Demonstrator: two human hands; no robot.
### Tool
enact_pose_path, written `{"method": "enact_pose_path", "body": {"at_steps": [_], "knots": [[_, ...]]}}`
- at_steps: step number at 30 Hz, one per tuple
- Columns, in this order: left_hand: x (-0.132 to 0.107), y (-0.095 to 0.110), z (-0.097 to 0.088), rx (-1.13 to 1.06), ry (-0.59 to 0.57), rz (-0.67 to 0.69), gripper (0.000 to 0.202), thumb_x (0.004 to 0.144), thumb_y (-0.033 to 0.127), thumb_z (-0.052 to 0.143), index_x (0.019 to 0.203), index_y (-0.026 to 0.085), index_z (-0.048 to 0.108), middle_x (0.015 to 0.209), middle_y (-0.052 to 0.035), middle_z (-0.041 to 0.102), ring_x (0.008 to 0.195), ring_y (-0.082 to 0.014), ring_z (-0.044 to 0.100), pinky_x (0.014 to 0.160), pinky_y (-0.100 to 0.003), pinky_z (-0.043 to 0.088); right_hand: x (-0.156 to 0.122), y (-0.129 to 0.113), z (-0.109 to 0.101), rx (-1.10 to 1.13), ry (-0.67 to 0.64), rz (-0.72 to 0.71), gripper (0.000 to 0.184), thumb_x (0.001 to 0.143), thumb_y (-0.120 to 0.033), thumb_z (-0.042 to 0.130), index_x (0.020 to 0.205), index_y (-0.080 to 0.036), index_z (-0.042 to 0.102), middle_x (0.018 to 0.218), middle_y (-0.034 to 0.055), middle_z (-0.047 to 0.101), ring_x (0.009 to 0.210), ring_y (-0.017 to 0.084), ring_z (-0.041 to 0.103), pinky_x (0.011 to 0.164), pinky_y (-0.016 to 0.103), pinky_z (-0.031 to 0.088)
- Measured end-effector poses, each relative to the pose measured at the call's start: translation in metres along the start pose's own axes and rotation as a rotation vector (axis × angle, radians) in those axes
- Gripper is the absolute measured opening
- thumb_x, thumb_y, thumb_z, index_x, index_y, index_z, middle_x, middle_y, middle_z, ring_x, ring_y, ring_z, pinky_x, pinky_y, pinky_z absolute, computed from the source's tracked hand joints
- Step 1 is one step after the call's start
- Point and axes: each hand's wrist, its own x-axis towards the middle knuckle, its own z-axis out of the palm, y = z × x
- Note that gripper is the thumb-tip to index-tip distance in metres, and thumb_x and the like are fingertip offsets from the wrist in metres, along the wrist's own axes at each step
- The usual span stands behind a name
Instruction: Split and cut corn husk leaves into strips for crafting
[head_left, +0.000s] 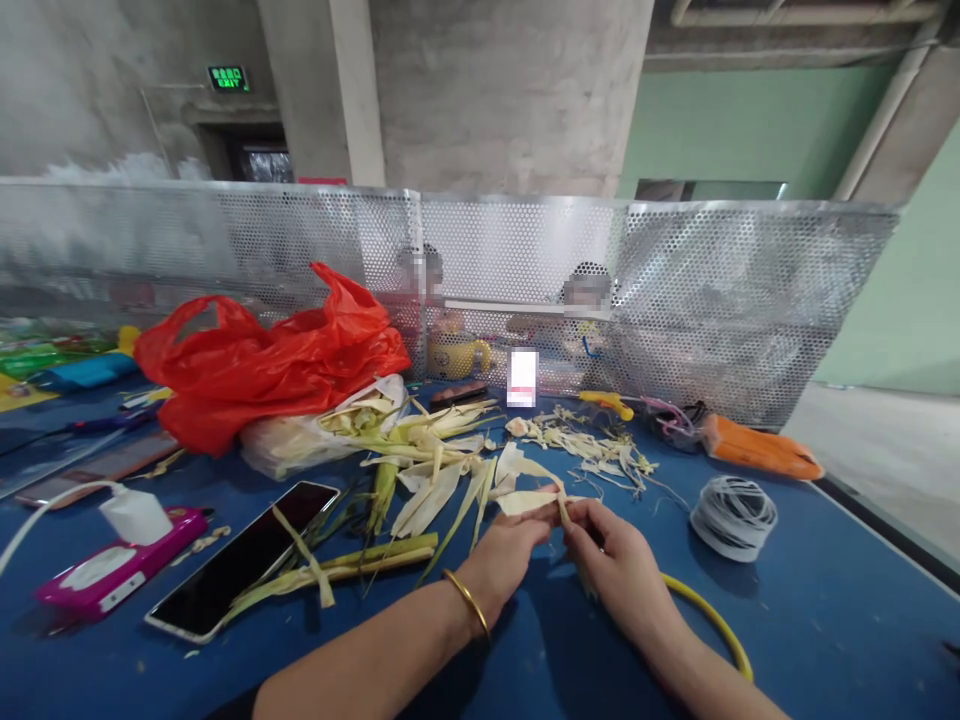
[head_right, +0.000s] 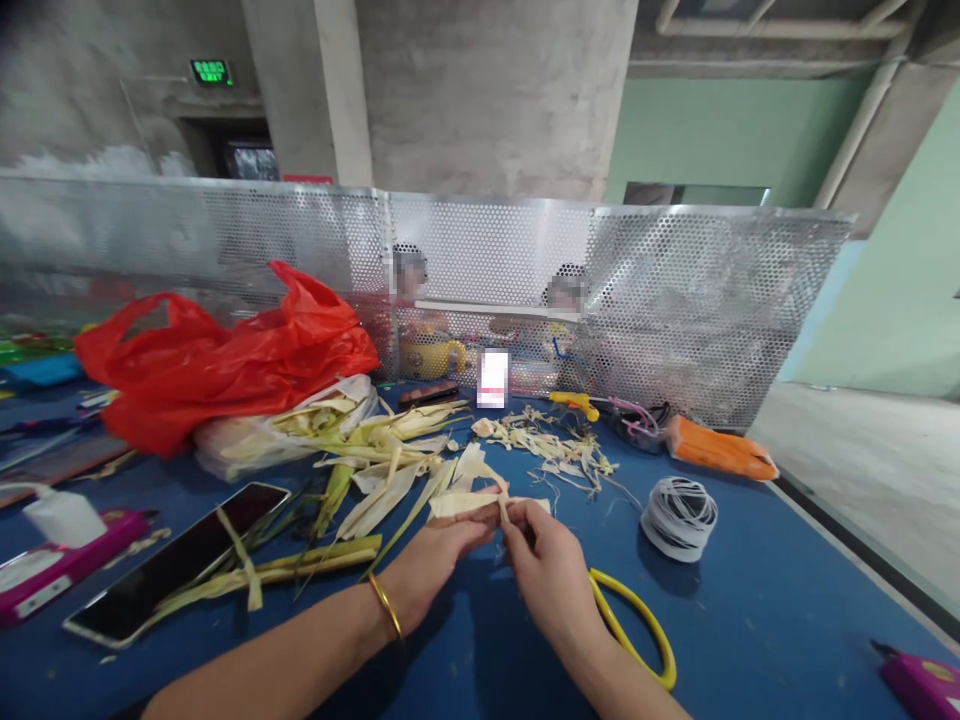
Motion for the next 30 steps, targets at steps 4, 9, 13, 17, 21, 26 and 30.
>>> {"method": "enact_pose_path", "body": {"at_steps": [4,9,13,17,21,26,30], "knots": [[0.003,0.004,-0.007,-0.042,-0.066,0.025,0.038,0.073,0.023,0.067,0.110,0.016,0.068,0.113,-0.0099,0.069,0.100,-0.0215,0.065,0.088,-0.029,0.046,0.000,-0.002,-0.006,-0.079,0.027,-0.059,0.023,0.093,-0.036,0.041,0.083,-0.022,0.056,0.074,0.0017,0.062,0.069,0.017,0.058,0.064,0.026,0.044],[0.009,0.020,-0.016,-0.211,-0.218,-0.214,0.039,0.072,0.024,0.060,0.107,0.009,0.068,0.107,-0.0136,0.069,0.087,-0.0246,0.069,0.071,-0.032,0.053,0.001,-0.006,-0.014,-0.315,0.025,-0.214,0.022,0.096,-0.029,0.034,0.087,-0.022,0.054,0.087,0.0034,0.060,0.078,0.018,0.058,0.069,0.028,0.043],[0.008,0.018,-0.014,-0.083,-0.137,-0.149,0.038,0.072,0.026,0.069,0.106,0.012,0.067,0.096,-0.0104,0.072,0.082,-0.0213,0.070,0.069,-0.028,0.053,0.001,-0.005,-0.014,-0.419,0.018,-0.277,0.023,0.097,-0.025,0.033,0.088,-0.022,0.054,0.087,0.0030,0.060,0.075,0.017,0.058,0.067,0.028,0.043],[0.008,0.008,-0.007,0.107,0.050,-0.038,0.028,0.071,0.020,0.071,0.097,0.010,0.067,0.074,-0.0056,0.072,0.060,-0.0133,0.066,0.053,-0.020,0.046,-0.002,-0.004,-0.010,-0.474,0.004,-0.312,0.021,0.096,-0.026,0.039,0.083,-0.022,0.055,0.081,0.0012,0.061,0.071,0.017,0.058,0.064,0.026,0.041],[0.011,0.004,-0.004,0.220,0.125,0.009,0.012,0.074,0.015,0.065,0.084,0.009,0.066,0.060,-0.0016,0.066,0.045,-0.0105,0.059,0.041,-0.018,0.037,-0.005,-0.003,-0.008,-0.530,0.038,-0.344,0.023,0.095,-0.027,0.042,0.076,-0.022,0.053,0.073,-0.0003,0.061,0.064,0.016,0.057,0.058,0.025,0.038],[0.013,0.006,-0.006,0.243,0.125,-0.018,0.010,0.075,0.019,0.063,0.079,0.010,0.065,0.059,-0.0016,0.065,0.043,-0.0100,0.057,0.038,-0.019,0.037,-0.004,-0.006,-0.012,-0.615,0.077,-0.462,0.028,0.096,-0.026,0.039,0.073,-0.021,0.054,0.068,0.0000,0.060,0.057,0.015,0.053,0.057,0.027,0.034],[0.012,0.004,-0.008,0.349,0.062,-0.004,0.013,0.074,0.023,0.062,0.079,0.011,0.065,0.062,-0.0019,0.065,0.046,-0.0111,0.057,0.038,-0.020,0.039,-0.002,-0.012,-0.021,-0.572,0.121,-0.483,0.028,0.096,-0.029,0.043,0.078,-0.022,0.062,0.074,0.0016,0.061,0.067,0.016,0.056,0.065,0.029,0.035]]}}
